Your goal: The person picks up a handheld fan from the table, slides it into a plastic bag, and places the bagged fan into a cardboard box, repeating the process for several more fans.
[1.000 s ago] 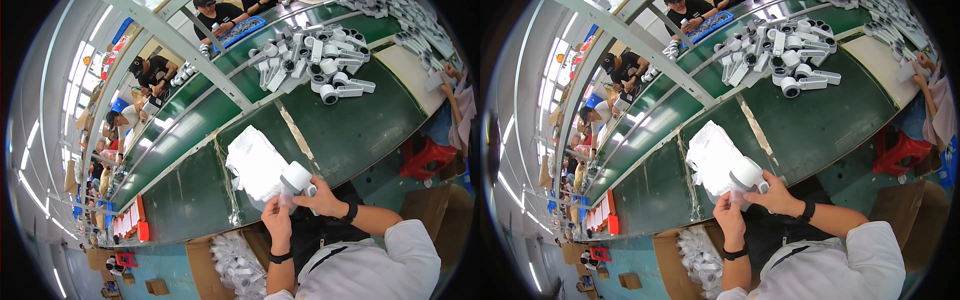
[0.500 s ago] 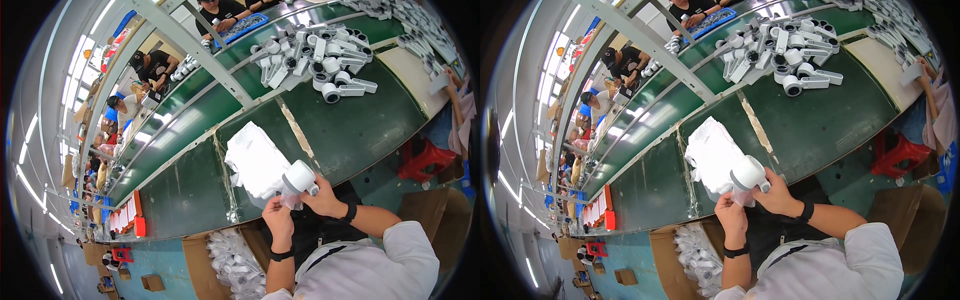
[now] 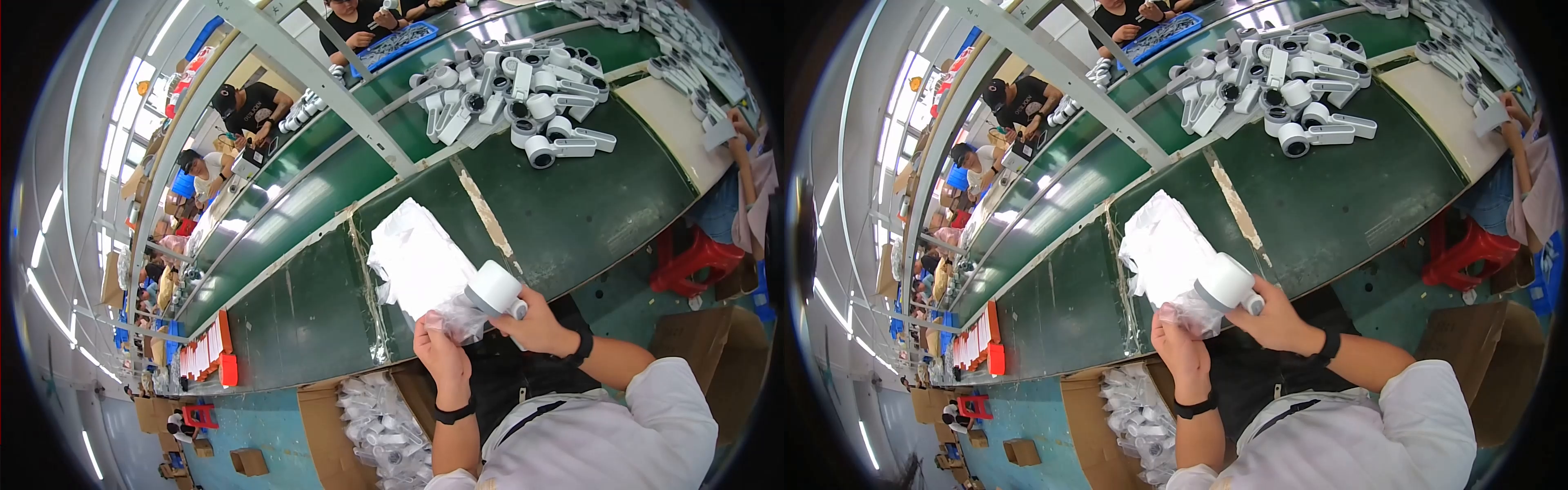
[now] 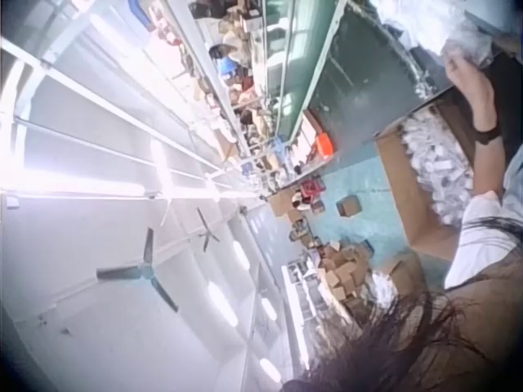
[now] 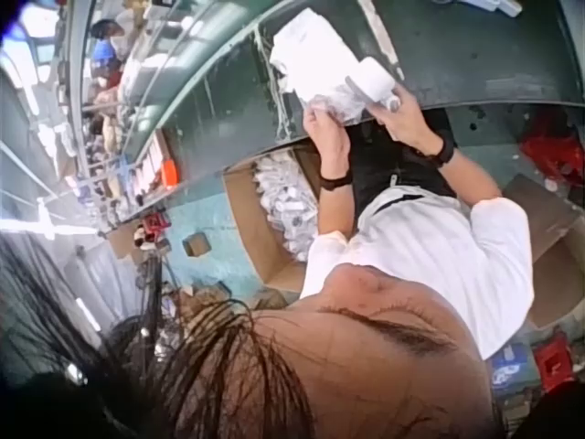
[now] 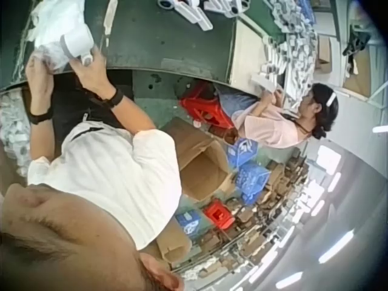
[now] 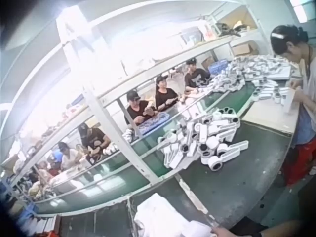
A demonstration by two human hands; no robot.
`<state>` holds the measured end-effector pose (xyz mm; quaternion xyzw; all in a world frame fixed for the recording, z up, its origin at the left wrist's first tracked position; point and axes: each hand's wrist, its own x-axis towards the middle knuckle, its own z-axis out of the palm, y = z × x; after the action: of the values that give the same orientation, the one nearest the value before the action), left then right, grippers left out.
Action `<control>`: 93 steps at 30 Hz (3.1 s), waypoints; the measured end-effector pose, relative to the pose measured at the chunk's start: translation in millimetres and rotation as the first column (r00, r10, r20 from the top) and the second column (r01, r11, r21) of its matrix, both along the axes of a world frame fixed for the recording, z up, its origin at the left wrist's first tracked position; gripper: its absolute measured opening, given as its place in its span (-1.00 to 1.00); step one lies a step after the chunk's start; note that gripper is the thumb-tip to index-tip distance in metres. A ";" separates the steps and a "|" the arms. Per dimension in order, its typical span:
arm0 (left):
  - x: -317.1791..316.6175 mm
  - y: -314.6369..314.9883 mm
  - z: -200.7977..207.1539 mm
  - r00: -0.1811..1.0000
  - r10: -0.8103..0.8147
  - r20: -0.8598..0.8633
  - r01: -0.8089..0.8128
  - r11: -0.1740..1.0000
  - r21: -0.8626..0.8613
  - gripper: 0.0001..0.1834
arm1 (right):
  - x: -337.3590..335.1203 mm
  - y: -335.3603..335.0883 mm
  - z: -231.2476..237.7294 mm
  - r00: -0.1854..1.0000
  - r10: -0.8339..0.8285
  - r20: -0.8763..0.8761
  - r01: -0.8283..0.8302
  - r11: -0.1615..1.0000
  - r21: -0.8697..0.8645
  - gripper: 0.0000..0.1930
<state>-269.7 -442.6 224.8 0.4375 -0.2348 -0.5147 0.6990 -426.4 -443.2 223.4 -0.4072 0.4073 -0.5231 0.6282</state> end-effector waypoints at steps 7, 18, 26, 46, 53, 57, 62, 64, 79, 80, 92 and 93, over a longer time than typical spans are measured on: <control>-8.0 -9.4 15.4 0.940 -0.032 0.340 0.027 0.999 0.019 -0.85 | -62.5 -4.0 36.5 0.586 0.677 -0.445 -0.772 0.634 -0.053 -0.07; 13.8 -8.6 16.5 0.860 -0.359 0.362 0.336 0.933 0.128 -0.85 | -50.5 -25.7 30.7 0.487 0.778 -0.398 -0.783 0.590 0.195 -0.04; 12.8 -6.0 28.9 0.883 -0.332 0.330 0.323 0.943 0.085 -0.83 | -33.2 -20.8 15.5 0.759 0.499 -0.417 -0.525 0.849 0.060 -0.35; -3.8 -3.6 26.9 0.459 0.051 0.887 0.268 0.944 -0.193 -0.82 | -22.2 -16.2 20.3 0.872 0.455 -0.179 -0.421 0.885 0.200 -0.33; -18.8 3.8 39.1 0.217 0.171 0.961 0.291 0.929 -0.231 -0.81 | -9.8 -15.1 11.2 0.928 0.357 -0.109 -0.321 0.912 0.256 -0.37; -20.5 5.8 19.6 0.276 0.160 0.948 0.370 0.892 -0.258 -0.80 | -3.8 -16.2 4.3 0.963 0.260 0.068 -0.269 0.922 0.280 -0.40; -21.5 8.3 8.7 0.405 0.099 0.909 0.394 0.878 -0.271 -0.74 | -5.1 -20.1 4.2 0.956 0.255 0.143 -0.284 0.925 0.251 -0.47; -21.5 10.7 8.1 0.401 0.065 0.914 0.390 0.891 -0.234 -0.72 | -4.4 -22.6 -1.8 0.955 0.244 0.166 -0.279 0.929 0.244 -0.48; -23.8 21.1 -18.3 0.968 -0.160 0.191 0.144 0.985 0.096 -0.60 | 12.2 -18.3 -4.3 0.939 0.089 0.332 -0.125 0.988 0.089 -0.62; -27.7 21.5 -25.5 0.951 -0.265 0.156 0.256 0.964 0.077 -0.55 | 19.2 -18.9 -15.3 0.983 0.035 0.183 -0.025 0.998 -0.057 -0.63; -14.5 27.0 -34.5 0.782 -0.507 -0.363 0.542 0.840 -0.006 -0.49 | 21.6 -13.9 3.4 0.827 -0.403 -0.392 0.147 0.827 -0.542 -0.79; -13.3 26.5 -34.6 0.782 -0.505 -0.364 0.540 0.842 -0.008 -0.49 | 19.2 -17.7 1.8 0.777 -0.477 -0.411 0.132 0.762 -0.634 -0.78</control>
<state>-283.0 -416.1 190.2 0.2891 -0.1927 -0.7685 0.5372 -407.1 -460.9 225.2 -0.6331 0.4568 -0.5798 0.2332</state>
